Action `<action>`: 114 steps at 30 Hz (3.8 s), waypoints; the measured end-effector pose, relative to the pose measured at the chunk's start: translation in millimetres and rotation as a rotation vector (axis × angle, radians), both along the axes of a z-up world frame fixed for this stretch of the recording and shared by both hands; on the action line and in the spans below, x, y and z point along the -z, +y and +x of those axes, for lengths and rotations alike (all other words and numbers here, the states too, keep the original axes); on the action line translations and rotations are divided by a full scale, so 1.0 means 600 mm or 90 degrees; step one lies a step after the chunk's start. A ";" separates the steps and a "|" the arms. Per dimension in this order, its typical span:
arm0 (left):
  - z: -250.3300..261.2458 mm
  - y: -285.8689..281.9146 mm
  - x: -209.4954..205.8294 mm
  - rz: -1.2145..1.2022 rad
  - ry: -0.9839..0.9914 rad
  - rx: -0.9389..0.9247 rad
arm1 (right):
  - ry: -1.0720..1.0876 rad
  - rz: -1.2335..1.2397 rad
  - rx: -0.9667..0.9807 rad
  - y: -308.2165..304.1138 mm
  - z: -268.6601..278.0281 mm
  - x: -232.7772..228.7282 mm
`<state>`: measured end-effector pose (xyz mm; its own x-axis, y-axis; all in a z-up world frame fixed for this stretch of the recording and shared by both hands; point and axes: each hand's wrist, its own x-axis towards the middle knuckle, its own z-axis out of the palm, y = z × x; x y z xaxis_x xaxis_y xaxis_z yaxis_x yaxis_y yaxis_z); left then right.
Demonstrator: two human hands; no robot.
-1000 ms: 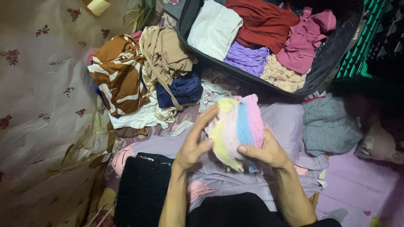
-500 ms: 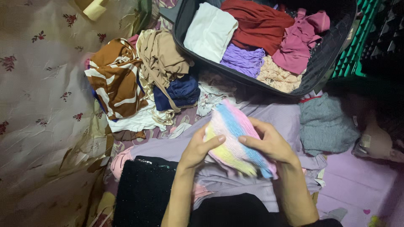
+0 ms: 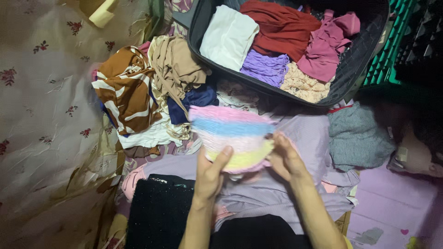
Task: The person folds various clothing items by hand and places them into an open suitcase resting on their lap. They handle a pink top, a white garment, a rainbow-striped item, a gray sweater, a red cloth, a black sparkly item, a floral-patterned garment, and a brown-and-white striped piece, folding each before stacking it inside the suitcase.
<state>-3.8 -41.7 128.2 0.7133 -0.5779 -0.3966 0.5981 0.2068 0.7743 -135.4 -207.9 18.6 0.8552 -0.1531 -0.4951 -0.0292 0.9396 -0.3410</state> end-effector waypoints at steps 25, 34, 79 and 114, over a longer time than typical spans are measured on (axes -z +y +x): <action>0.092 -0.166 0.145 -0.101 0.134 0.104 | 0.081 -0.280 0.163 -0.212 0.000 -0.003; 0.161 -0.337 0.120 0.039 -0.143 0.231 | 0.190 -0.817 0.243 -0.299 0.001 -0.040; 0.165 -0.453 0.362 0.476 -1.082 0.589 | 0.012 -0.848 -0.513 -0.358 0.119 0.067; 0.174 -0.408 0.357 0.574 -0.818 0.735 | 0.488 -1.123 -0.859 -0.358 0.120 0.144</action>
<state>100.8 -286.6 -85.9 0.2608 -0.8633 -0.4320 -0.7833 -0.4509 0.4280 -63.3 -422.4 -68.0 0.5951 -0.3492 -0.7238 -0.6118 -0.7809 -0.1262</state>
